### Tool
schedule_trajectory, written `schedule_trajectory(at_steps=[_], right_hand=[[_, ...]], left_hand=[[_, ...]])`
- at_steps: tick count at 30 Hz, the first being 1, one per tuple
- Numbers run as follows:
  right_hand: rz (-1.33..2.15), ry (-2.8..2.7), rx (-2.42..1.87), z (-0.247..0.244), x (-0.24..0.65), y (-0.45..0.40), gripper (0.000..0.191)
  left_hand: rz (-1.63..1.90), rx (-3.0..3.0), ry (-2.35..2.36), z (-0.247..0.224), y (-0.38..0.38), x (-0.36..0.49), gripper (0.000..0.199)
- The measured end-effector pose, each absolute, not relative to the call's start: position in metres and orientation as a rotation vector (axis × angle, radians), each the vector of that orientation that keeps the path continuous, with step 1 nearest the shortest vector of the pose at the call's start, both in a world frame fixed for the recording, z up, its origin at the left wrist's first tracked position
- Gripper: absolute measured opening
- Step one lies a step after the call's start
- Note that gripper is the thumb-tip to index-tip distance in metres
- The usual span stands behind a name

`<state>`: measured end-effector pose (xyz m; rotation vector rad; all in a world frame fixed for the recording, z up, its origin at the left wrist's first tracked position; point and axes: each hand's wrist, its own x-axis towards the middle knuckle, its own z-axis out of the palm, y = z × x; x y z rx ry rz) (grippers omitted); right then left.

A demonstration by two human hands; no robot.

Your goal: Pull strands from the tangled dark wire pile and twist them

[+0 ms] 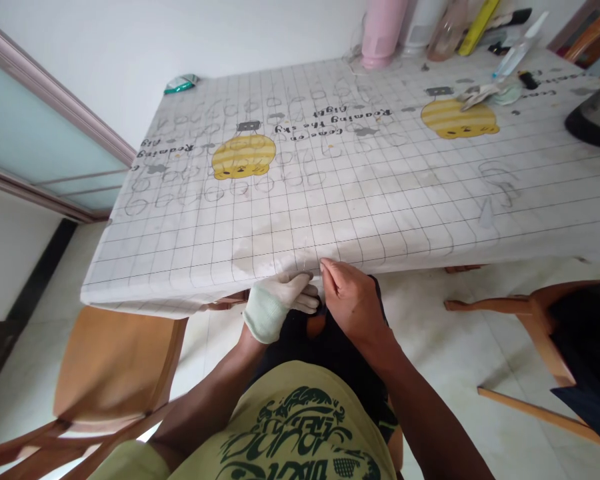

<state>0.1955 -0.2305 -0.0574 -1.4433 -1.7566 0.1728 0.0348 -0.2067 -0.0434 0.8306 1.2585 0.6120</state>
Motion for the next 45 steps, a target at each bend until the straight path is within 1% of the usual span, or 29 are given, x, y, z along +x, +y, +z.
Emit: schedule_trajectory(at_steps=[3,8,11,16,19,24,29,34,39,45], right_hand=[[0.197,-1.718,-1.462,-0.054,0.2,-0.229,0.025],[0.261,-1.699,-1.526,-0.043,0.218,-0.219,0.024],[0.305,-1.721,-1.548,-0.037,0.239,-0.2,0.021],[0.442,-1.732,-1.579,-0.029,0.279,-0.14,0.017],[0.443,-1.701,-1.607,-0.026,0.299,-0.093,0.018],[0.365,-1.767,-1.632,-0.025,0.315,-0.024,0.015],[0.199,-1.882,-1.552,-0.036,0.319,0.018,0.015],[0.201,-1.906,-1.54,-0.048,0.326,0.039,0.016],[0.194,-1.938,-1.57,-0.05,0.326,0.048,0.014],[0.144,-1.929,-1.555,-0.039,0.329,0.028,0.014]], left_hand=[[0.685,0.994,1.33,-0.038,-0.212,0.024,0.03],[0.809,1.063,1.593,-0.015,-0.219,0.01,0.031],[0.898,1.166,1.702,-0.012,-0.217,0.0,0.029],[1.029,1.283,1.757,-0.025,-0.197,-0.011,0.029],[1.072,1.367,1.779,-0.03,-0.182,-0.012,0.028],[1.058,1.476,1.795,-0.043,-0.168,-0.011,0.028],[1.176,1.724,1.783,-0.063,-0.168,-0.014,0.03],[1.234,1.884,1.761,-0.071,-0.169,-0.019,0.029],[1.239,1.946,1.757,-0.077,-0.167,-0.023,0.03],[1.222,1.94,1.772,-0.081,-0.164,-0.025,0.03]])
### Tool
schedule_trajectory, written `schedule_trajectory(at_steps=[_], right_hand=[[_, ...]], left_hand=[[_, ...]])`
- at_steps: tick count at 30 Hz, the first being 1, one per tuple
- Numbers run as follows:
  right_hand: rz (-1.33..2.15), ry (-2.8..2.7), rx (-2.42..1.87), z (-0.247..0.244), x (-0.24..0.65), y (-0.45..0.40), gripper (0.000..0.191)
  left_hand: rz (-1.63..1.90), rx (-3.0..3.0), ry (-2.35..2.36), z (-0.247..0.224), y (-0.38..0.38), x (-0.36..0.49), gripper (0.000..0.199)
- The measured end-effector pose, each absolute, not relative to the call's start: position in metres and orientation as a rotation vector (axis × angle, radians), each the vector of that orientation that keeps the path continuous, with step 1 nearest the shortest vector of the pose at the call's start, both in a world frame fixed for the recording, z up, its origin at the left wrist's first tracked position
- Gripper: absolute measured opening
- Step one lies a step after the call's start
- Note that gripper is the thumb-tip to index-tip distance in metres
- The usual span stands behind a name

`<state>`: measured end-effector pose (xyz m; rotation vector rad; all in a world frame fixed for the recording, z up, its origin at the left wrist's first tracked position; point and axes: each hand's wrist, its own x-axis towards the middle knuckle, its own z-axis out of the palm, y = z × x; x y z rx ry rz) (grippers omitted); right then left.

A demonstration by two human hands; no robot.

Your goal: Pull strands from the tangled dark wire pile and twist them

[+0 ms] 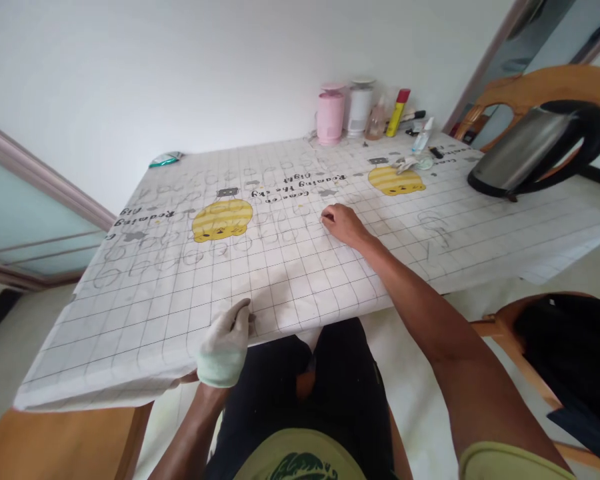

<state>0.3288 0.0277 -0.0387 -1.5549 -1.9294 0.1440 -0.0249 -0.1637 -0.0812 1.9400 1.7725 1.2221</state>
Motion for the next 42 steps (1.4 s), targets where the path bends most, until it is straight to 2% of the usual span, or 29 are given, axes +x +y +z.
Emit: schedule_trajectory(at_steps=[6,12,17,22,28,33,42], right_hand=[[-0.029,-1.939,-1.656,-0.005,0.387,-0.055,0.019],[-0.205,-1.615,-2.164,0.024,0.498,-0.134,0.023],[-0.033,-1.59,-2.415,0.014,0.531,-0.149,0.019],[-0.122,-1.479,-2.56,-0.001,0.53,-0.13,0.02],[-0.047,-1.528,-2.569,-0.008,0.532,-0.103,0.016],[-0.082,-1.491,-2.549,-0.008,0.528,-0.097,0.022],[-0.298,-1.33,-2.107,0.005,0.525,-0.101,0.02]], left_hand=[[1.216,1.947,1.742,-0.08,-0.161,-0.027,0.03],[1.217,1.836,1.785,-0.071,-0.162,-0.02,0.032],[1.164,1.727,1.79,-0.063,-0.161,-0.016,0.033],[1.147,1.733,1.761,-0.064,-0.162,-0.02,0.032],[1.16,1.796,1.693,-0.071,-0.16,-0.026,0.033],[1.185,1.828,1.692,-0.074,-0.159,-0.026,0.034],[1.195,1.868,1.706,-0.076,-0.161,-0.023,0.03]])
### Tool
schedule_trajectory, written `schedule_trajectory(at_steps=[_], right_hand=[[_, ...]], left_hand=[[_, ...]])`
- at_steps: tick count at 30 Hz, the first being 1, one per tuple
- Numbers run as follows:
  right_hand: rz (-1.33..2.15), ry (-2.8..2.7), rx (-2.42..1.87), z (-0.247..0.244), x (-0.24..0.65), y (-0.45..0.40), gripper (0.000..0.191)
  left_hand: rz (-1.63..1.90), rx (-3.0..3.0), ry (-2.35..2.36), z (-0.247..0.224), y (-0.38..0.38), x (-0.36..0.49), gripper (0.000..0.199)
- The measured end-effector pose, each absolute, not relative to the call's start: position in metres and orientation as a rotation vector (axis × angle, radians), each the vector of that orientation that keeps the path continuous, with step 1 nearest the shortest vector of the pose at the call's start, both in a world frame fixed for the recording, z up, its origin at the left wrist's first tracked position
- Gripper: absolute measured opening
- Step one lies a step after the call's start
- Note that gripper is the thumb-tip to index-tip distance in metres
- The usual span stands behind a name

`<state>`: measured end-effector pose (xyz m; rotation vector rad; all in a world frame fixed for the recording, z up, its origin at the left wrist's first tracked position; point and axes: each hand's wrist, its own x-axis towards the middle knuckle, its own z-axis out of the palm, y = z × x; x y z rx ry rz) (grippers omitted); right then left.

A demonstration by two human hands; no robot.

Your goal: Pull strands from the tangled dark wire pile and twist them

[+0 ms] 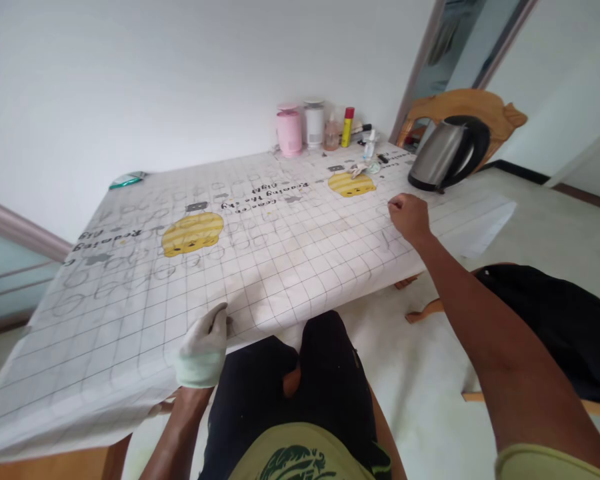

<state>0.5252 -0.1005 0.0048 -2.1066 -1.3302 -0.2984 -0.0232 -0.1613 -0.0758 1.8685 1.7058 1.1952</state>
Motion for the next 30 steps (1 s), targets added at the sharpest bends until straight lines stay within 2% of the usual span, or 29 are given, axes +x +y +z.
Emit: schedule_trajectory(at_steps=[9,16,21,25,30], right_hand=[[-0.567,-1.956,-1.613,0.035,0.414,-0.123,0.025],[-0.613,-2.296,-1.275,0.02,0.322,-0.14,0.035],[-0.597,-2.414,-1.112,0.007,0.293,-0.139,0.041],[-0.611,-2.501,-1.043,0.002,0.281,-0.138,0.04],[-0.413,-2.381,-1.06,0.011,0.27,-0.143,0.043]], left_hand=[[1.048,1.564,1.728,-0.042,-0.167,-0.006,0.028],[0.946,1.357,1.311,-0.014,-0.164,0.025,0.042],[0.923,1.271,1.23,-0.001,-0.146,0.046,0.049],[0.961,1.154,1.204,-0.004,-0.132,0.052,0.041],[1.011,0.965,1.065,-0.006,-0.128,0.05,0.029]])
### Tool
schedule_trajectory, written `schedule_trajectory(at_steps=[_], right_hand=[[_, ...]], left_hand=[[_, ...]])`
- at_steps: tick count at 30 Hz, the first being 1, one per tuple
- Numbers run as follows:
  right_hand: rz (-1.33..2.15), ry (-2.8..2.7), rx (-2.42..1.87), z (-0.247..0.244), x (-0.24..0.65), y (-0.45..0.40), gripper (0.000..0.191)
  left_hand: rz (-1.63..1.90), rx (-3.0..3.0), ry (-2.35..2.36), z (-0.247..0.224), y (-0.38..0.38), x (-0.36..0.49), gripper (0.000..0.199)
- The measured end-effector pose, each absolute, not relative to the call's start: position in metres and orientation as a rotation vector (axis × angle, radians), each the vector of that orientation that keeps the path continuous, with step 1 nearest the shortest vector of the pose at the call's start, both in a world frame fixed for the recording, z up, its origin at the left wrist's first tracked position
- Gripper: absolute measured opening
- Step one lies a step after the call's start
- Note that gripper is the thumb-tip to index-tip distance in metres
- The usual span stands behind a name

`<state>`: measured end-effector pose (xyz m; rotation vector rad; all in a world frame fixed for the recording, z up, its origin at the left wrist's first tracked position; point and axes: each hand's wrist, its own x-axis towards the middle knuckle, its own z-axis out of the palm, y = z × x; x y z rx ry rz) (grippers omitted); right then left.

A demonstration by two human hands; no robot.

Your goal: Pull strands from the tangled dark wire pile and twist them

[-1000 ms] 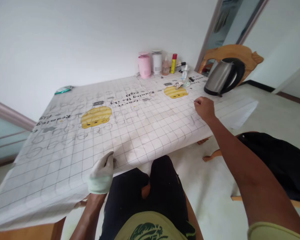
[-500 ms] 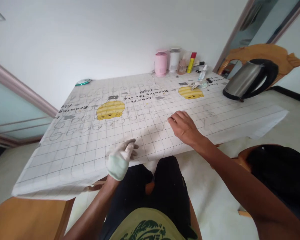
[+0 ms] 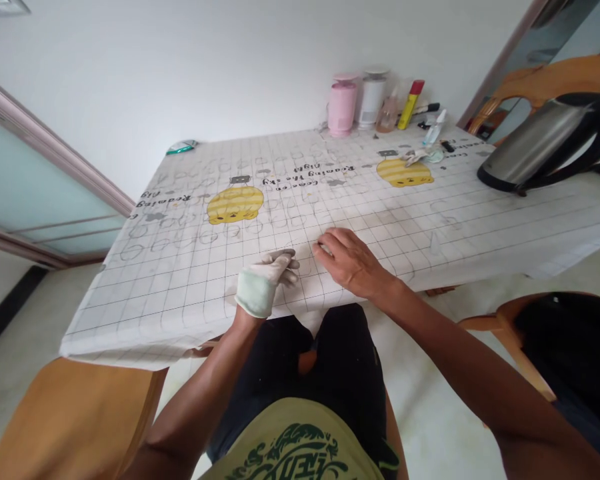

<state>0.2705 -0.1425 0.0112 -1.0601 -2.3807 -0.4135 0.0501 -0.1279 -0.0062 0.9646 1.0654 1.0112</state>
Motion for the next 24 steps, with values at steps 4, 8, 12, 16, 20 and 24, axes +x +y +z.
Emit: schedule_trajectory(at_steps=[4,8,12,16,20,24], right_hand=[[-0.317,-1.939,-1.213,0.015,0.262,-0.159,0.035],[0.085,-1.406,-1.383,-0.003,0.255,-0.176,0.016],[0.777,-1.157,-1.237,-0.024,0.24,-0.182,0.024],[1.042,-1.133,-1.097,-0.028,0.214,-0.186,0.025],[1.005,-1.03,-1.118,-0.03,0.196,-0.187,0.023],[0.986,-0.984,-1.131,-0.036,0.19,-0.185,0.024]], left_hand=[[1.074,0.822,0.95,-0.009,-0.131,0.047,0.032],[1.074,0.712,0.756,-0.016,-0.131,0.042,0.04],[1.086,0.644,0.68,-0.018,-0.134,0.042,0.045],[1.112,0.637,0.726,-0.018,-0.144,0.049,0.043],[1.097,0.666,0.833,-0.022,-0.149,0.051,0.042],[1.098,0.711,0.897,-0.021,-0.147,0.046,0.053]])
